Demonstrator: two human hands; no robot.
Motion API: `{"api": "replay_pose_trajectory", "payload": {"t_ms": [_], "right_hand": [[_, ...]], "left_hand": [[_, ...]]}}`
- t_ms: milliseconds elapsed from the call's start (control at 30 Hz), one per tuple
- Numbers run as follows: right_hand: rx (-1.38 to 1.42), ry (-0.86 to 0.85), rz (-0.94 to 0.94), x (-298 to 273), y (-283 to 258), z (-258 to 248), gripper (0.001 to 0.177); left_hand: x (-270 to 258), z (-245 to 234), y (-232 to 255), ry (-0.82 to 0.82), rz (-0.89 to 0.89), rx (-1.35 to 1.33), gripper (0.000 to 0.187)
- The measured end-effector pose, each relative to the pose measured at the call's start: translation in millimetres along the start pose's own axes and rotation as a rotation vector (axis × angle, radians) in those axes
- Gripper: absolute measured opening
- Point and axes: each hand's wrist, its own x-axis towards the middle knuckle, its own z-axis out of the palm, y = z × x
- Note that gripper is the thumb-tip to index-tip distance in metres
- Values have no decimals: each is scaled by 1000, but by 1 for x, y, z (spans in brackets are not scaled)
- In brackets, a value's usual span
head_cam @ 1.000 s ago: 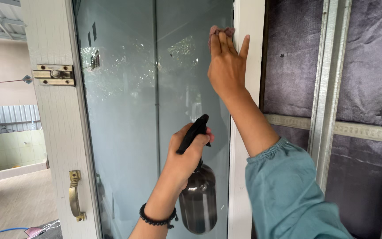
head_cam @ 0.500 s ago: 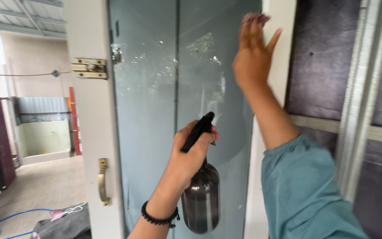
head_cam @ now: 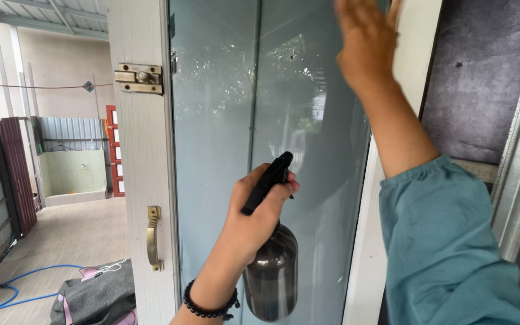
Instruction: The person sprays liquid from a bottle onto the glass surface of a door and wipes it with a cloth.
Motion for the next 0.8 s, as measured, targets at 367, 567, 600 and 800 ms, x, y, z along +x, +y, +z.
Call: {"api": "replay_pose_trajectory", "payload": {"t_ms": [367, 567, 600, 800], "right_hand": [[-38, 41, 18, -21, 17, -2, 84], [-232, -130, -80, -77, -14, -18, 77], [-222, -185, -45, -86, -17, -23, 76], [-425, 52, -105, -46, 7, -18, 79]], "left_hand": [[-5, -10, -4, 7, -35, 18, 22], [-7, -10, -5, 31, -77, 12, 23], [-7, -10, -5, 20, -75, 2, 23], [-7, 9, -13, -23, -43, -3, 24]]}}
